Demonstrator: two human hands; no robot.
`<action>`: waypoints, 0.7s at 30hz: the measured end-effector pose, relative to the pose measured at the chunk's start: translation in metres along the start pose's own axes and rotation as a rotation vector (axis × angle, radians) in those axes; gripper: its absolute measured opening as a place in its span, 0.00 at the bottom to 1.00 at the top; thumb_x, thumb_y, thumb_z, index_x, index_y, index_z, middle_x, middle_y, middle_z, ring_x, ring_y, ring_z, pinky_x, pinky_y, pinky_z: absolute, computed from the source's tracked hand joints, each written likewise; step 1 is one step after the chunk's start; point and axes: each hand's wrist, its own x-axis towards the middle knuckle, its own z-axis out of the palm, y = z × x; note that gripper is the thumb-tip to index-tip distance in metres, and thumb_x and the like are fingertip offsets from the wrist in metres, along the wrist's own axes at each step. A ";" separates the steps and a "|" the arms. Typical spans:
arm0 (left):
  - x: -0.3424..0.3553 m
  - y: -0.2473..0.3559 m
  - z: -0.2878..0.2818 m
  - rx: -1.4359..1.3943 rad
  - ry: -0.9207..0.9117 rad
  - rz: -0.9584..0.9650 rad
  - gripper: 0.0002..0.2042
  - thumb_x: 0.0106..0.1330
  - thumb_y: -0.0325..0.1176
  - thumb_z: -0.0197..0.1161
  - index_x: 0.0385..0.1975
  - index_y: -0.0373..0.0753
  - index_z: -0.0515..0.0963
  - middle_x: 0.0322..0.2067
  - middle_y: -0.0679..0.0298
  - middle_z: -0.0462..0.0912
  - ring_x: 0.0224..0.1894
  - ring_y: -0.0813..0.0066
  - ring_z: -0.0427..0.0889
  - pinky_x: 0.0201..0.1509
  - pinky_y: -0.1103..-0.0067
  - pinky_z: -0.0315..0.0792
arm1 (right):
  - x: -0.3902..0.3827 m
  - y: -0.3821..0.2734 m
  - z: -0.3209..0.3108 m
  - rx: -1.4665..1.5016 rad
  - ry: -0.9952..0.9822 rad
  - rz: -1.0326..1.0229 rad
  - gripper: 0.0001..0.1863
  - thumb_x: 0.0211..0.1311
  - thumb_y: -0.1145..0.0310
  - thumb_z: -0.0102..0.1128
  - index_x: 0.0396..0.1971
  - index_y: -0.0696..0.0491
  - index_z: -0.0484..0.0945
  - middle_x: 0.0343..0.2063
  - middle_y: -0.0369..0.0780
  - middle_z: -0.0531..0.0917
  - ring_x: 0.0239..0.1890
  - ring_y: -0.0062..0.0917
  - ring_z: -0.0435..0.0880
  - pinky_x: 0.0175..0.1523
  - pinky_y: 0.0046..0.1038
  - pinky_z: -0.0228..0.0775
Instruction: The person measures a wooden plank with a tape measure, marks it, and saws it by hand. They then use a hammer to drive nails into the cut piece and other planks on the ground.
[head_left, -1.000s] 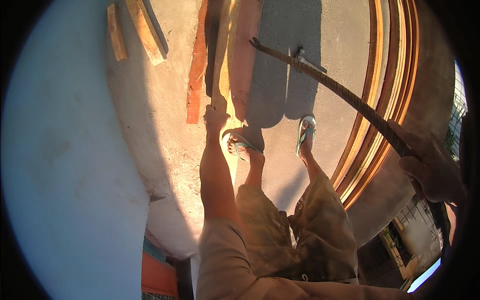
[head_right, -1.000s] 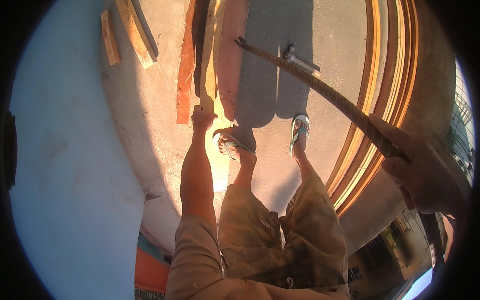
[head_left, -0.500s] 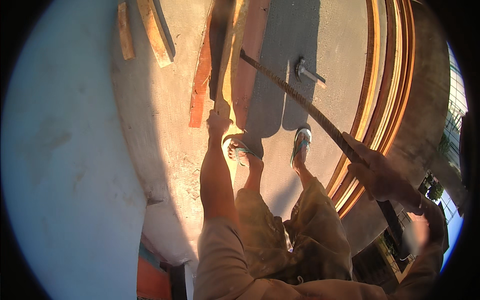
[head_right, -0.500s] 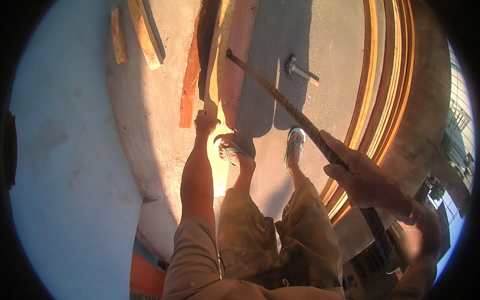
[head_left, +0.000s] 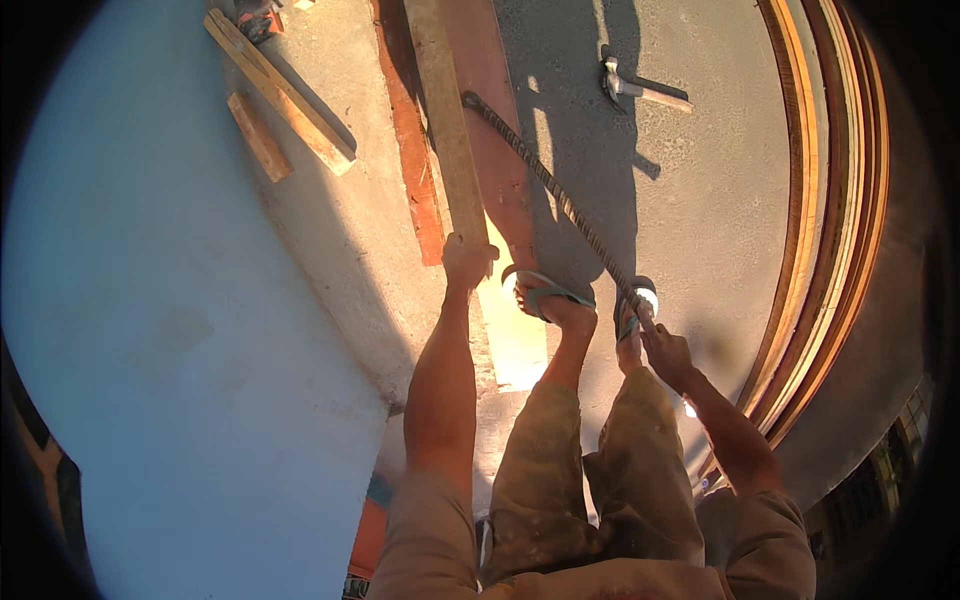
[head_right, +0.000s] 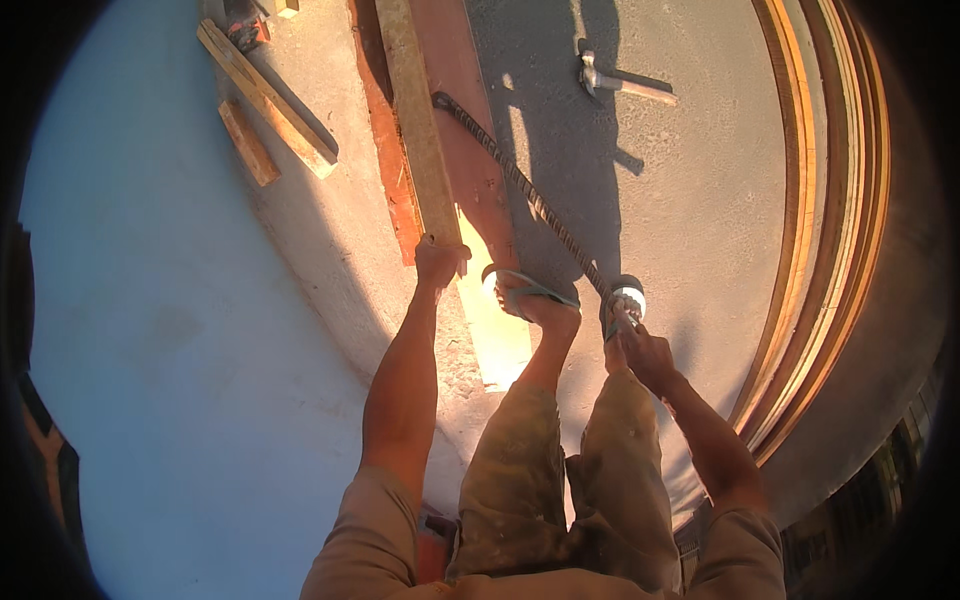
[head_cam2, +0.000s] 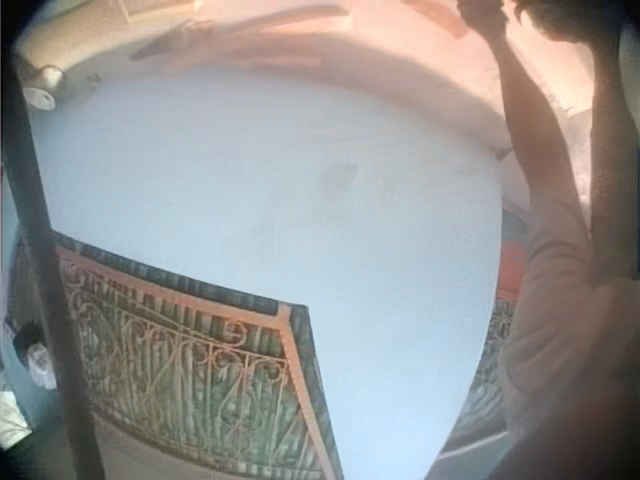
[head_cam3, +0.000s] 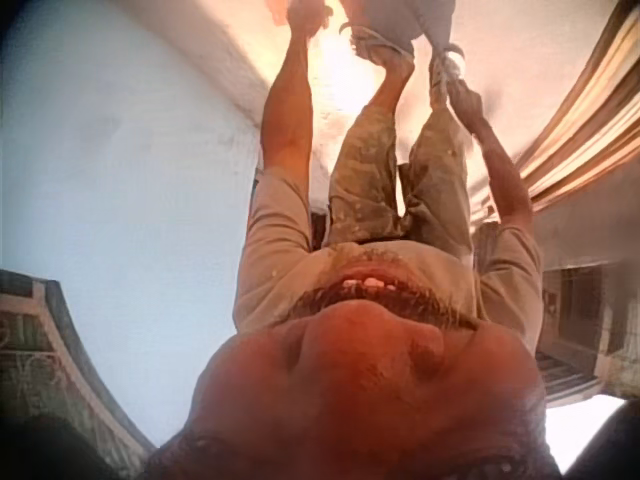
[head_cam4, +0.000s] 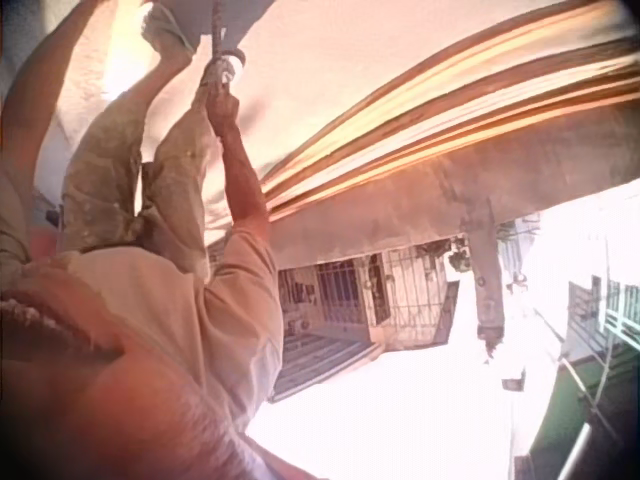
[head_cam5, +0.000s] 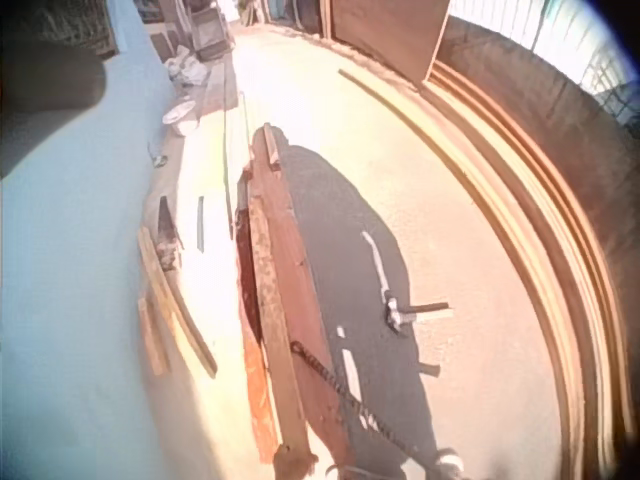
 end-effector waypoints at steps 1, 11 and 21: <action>-0.003 0.004 0.001 0.003 0.022 0.026 0.24 0.38 0.27 0.73 0.39 0.27 0.74 0.30 0.54 0.83 0.29 0.67 0.82 0.29 0.73 0.76 | 0.002 -0.007 -0.003 0.024 0.036 0.009 0.35 0.69 0.67 0.53 0.73 0.48 0.51 0.30 0.50 0.82 0.24 0.46 0.82 0.28 0.44 0.75; -0.016 0.022 0.000 0.063 0.032 -0.066 0.28 0.38 0.28 0.74 0.43 0.27 0.75 0.36 0.53 0.82 0.36 0.65 0.83 0.38 0.72 0.77 | -0.006 -0.142 -0.343 0.463 -0.347 -0.056 0.38 0.64 0.75 0.53 0.73 0.53 0.50 0.17 0.38 0.74 0.19 0.20 0.73 0.25 0.26 0.65; 0.009 0.001 0.001 0.018 0.028 -0.070 0.29 0.36 0.31 0.73 0.42 0.26 0.75 0.35 0.50 0.84 0.34 0.63 0.84 0.37 0.72 0.78 | 0.002 -0.115 -0.245 0.255 -0.172 0.190 0.29 0.72 0.62 0.49 0.69 0.52 0.59 0.27 0.49 0.83 0.28 0.48 0.84 0.38 0.45 0.73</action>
